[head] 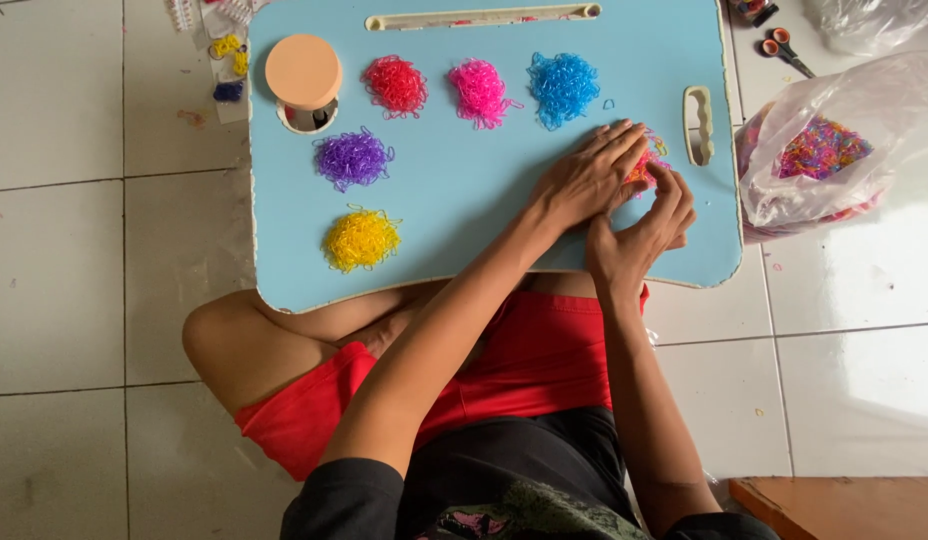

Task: The person sorts small colorful rubber bands into piles by color on a small blue table, relocating them by hand.

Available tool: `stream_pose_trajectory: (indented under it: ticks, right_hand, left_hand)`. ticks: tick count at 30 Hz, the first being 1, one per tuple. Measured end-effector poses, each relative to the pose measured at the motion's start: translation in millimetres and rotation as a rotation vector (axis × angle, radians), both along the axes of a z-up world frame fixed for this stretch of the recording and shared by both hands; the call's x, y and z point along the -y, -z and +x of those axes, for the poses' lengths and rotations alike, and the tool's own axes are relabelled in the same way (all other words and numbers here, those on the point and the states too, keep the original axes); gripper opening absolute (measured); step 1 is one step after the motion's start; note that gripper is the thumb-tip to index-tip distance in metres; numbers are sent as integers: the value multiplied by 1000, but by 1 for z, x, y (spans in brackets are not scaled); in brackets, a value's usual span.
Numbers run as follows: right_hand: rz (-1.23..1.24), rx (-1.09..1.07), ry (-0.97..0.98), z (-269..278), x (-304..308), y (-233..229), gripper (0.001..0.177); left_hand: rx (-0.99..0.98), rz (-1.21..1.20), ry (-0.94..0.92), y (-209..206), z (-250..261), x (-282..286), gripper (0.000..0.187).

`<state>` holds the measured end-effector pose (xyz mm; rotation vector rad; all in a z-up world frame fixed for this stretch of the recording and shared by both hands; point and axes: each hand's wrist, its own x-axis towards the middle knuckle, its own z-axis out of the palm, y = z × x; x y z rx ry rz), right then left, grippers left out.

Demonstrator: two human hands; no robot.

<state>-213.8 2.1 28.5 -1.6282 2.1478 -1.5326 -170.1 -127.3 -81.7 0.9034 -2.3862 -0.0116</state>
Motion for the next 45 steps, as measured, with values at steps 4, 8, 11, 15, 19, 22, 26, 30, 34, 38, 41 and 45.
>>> stream_pose_trajectory:
  ticks: [4, 8, 11, 15, 19, 22, 26, 30, 34, 38, 41, 45]
  right_hand:
    - [-30, 12, 3, -7, 0, 8, 78]
    - [-115, 182, -21, -17, 0, 11, 72]
    - [-134, 261, -50, -12, -1, 9, 77]
    - [-138, 311, -100, -17, 10, 11, 74]
    - [-72, 181, -155, -27, 34, -8, 48]
    - [10, -142, -258, -46, 70, 0, 31]
    - [58, -465, -227, -53, 107, 12, 27]
    - [167, -606, -240, -47, 113, 16, 45]
    - [158, -503, -438, -58, 102, 0, 45]
    - [109, -395, -536, -69, 78, -22, 36]
    - [157, -460, -514, -51, 31, -44, 27]
    - [142, -535, -403, -44, -3, -36, 31]
  left_hand:
    - [-49, -38, -6, -2, 11, -15, 65]
    - [-10, 122, 14, -27, 32, -44, 63]
    - [-93, 263, 24, -49, 52, -70, 68]
    - [-255, 394, 44, -71, 83, -94, 77]
    - [-286, 473, 3, -88, 116, -108, 76]
    - [-296, 504, -21, -94, 138, -118, 72]
    - [-329, 439, -34, -97, 143, -118, 59]
    - [-265, 384, -64, -88, 138, -120, 57]
    - [-259, 366, -54, -90, 139, -124, 55]
    - [-243, 369, -65, -91, 141, -116, 53]
    - [-217, 402, -66, -91, 139, -120, 49]
    - [-216, 375, -66, -90, 138, -121, 45]
